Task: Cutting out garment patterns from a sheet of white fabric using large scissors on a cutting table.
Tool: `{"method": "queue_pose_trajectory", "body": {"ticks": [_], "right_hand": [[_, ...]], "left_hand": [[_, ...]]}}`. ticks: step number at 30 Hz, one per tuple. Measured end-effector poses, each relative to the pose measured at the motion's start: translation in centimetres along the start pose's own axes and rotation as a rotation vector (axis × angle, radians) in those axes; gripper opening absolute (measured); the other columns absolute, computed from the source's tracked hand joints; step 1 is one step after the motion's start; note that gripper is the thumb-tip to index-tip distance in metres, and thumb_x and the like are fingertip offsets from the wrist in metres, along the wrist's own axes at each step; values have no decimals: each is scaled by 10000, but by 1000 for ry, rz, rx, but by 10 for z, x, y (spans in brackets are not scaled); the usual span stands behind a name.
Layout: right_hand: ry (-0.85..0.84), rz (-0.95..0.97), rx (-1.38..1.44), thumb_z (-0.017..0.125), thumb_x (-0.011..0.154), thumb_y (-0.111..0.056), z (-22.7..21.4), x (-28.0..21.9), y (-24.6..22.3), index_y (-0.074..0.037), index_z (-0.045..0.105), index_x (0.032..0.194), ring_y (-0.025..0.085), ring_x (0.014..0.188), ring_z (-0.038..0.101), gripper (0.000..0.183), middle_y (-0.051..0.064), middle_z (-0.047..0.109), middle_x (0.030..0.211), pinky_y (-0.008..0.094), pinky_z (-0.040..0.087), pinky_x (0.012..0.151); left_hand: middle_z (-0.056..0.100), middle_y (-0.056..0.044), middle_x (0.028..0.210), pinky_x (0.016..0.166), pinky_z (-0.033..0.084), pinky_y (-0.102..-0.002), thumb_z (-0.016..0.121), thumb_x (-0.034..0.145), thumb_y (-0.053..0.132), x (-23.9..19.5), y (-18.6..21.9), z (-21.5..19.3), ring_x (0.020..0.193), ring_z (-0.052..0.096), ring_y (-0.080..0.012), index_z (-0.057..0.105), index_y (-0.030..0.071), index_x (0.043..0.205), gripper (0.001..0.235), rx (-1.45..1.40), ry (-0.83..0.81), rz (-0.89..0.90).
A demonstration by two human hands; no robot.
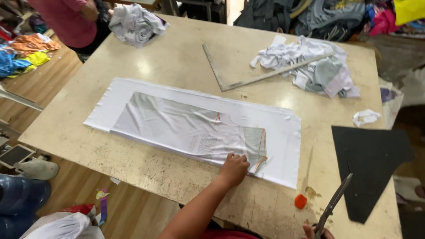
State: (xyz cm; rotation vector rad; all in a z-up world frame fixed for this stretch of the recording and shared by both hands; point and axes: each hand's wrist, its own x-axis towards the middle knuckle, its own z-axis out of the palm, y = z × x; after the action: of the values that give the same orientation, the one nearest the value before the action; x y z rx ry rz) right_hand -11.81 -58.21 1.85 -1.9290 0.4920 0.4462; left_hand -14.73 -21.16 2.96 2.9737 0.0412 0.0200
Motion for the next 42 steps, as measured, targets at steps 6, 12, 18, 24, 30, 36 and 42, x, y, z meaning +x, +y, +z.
{"method": "queue_pose_trajectory", "body": {"ticks": [6, 12, 18, 24, 30, 36, 42], "right_hand": [[-39, -14, -64, 817, 906, -308, 16, -5, -4, 13, 807, 1086, 330, 650, 684, 368, 261, 745, 764, 344, 471, 621], [-64, -131, 234, 820, 894, -128, 23, 17, -29, 94, 644, 928, 222, 488, 496, 285, 186, 509, 584, 338, 418, 450], [-15, -110, 359, 834, 879, -96, 14, 38, -30, 80, 635, 943, 209, 515, 492, 273, 165, 569, 746, 319, 470, 448], [133, -234, 260, 829, 974, -174, 5, -34, -78, 63, 649, 964, 212, 539, 526, 298, 160, 567, 694, 301, 471, 522], [14, -192, 239, 769, 1020, -173, 5, -77, -98, 58, 599, 964, 300, 635, 540, 293, 211, 538, 760, 386, 457, 626], [-36, -61, 273, 807, 905, -68, 29, -57, -62, 29, 657, 967, 308, 604, 573, 188, 194, 610, 791, 370, 502, 590], [-169, -202, 245, 767, 850, -39, 24, -29, -45, 16, 625, 877, 201, 519, 554, 154, 202, 629, 686, 298, 451, 460]], "left_hand": [[669, -73, 884, 772, 424, -467, 633, 756, 94, -7, -4, 38, 756, 626, -310, 716, 165, 766, 109, 79, 276, 43], [716, -108, 1031, 926, 446, -465, 610, 826, 36, -10, -7, 37, 879, 653, -317, 706, 107, 881, 131, 50, 349, 70], [728, -114, 1003, 932, 421, -439, 446, 774, -141, -7, 17, 11, 931, 655, -331, 647, 81, 985, 366, -239, 330, -143], [532, -72, 624, 386, 376, -309, 253, 1078, 65, -14, 114, -50, 453, 457, -184, 541, 47, 848, 369, -558, 108, 12], [717, -266, 1120, 870, 513, -444, 491, 893, 230, -34, 172, 8, 962, 687, -355, 632, -61, 1029, 351, -899, -929, 321], [683, -226, 1097, 852, 521, -458, 501, 939, 288, -32, 167, 33, 968, 687, -355, 637, -7, 1046, 342, -873, -867, 475], [588, -189, 1412, 1128, 419, -427, 574, 953, 404, -40, 177, 32, 1297, 581, -336, 572, 83, 1330, 495, -1049, -793, 680]]}}
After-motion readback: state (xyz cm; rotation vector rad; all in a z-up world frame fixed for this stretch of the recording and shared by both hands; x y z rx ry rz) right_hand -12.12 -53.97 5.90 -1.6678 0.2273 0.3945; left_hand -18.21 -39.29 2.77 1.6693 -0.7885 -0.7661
